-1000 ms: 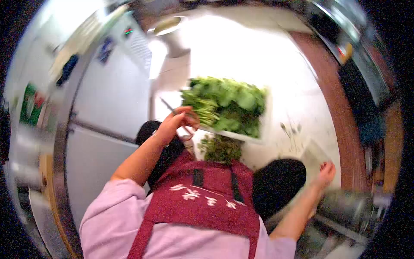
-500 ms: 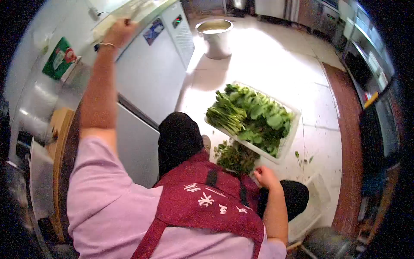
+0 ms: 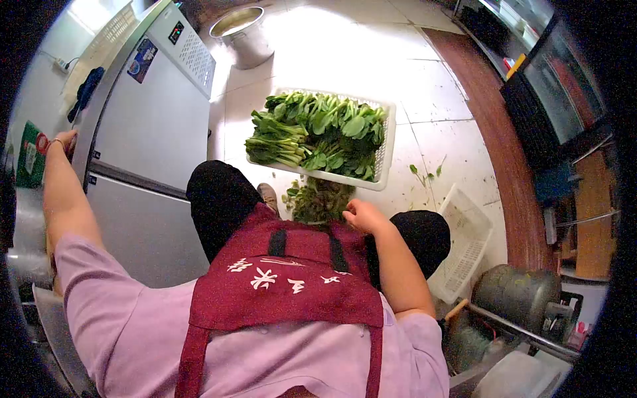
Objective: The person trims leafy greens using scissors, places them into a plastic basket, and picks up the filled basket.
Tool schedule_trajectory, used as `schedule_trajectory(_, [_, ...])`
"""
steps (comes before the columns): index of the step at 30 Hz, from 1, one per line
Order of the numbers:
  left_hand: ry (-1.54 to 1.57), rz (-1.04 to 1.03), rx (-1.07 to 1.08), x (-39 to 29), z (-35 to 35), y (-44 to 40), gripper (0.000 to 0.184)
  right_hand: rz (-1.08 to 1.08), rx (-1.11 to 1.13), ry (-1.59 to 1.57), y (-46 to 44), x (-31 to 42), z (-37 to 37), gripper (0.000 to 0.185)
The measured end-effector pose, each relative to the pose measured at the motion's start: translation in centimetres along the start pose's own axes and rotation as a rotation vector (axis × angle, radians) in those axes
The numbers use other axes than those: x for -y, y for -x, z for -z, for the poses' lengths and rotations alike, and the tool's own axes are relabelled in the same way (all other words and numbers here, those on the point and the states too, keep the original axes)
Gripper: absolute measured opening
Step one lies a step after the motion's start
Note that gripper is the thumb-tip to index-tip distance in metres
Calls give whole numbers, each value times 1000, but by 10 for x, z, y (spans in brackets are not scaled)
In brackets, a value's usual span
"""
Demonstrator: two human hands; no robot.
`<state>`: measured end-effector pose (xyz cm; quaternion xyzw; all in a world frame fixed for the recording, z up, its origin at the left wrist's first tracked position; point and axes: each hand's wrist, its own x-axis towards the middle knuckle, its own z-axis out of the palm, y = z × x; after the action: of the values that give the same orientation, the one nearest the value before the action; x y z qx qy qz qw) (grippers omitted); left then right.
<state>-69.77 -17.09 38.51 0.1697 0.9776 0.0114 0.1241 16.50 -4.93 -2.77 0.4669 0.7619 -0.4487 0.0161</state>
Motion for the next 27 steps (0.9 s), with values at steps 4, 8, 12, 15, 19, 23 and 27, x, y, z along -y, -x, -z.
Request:
schedule_trajectory(4, [-168, -95, -325, -33, 23, 16, 60, 59, -32, 25, 0, 1, 0, 31])
schedule_trajectory(8, [-663, -763, -1151, -143, 11, 127, 49, 35, -64, -23, -1, 1, 4, 32])
schedule_trajectory(12, [203, -1256, -669, -239, -98, 263, 41, 59, -538, -393, -24, -26, 32, 34])
schedule_trajectory(15, [412, -1316, -310, -272, -218, 242, 45, -43, -749, -378, -21, -27, 76, 38])
schedule_trajectory(19, [500, -999, 211, -301, -379, 213, 56, -292, -653, -319, -51, -67, 93, 55])
schedule_trajectory(23, [826, -362, 553, -301, -469, 209, 81, -493, -421, -225, -68, -72, 105, 70])
schedule_trajectory(27, [891, -220, 706, -310, -507, 186, 78, -520, -289, -431, -104, -91, 108, 78])
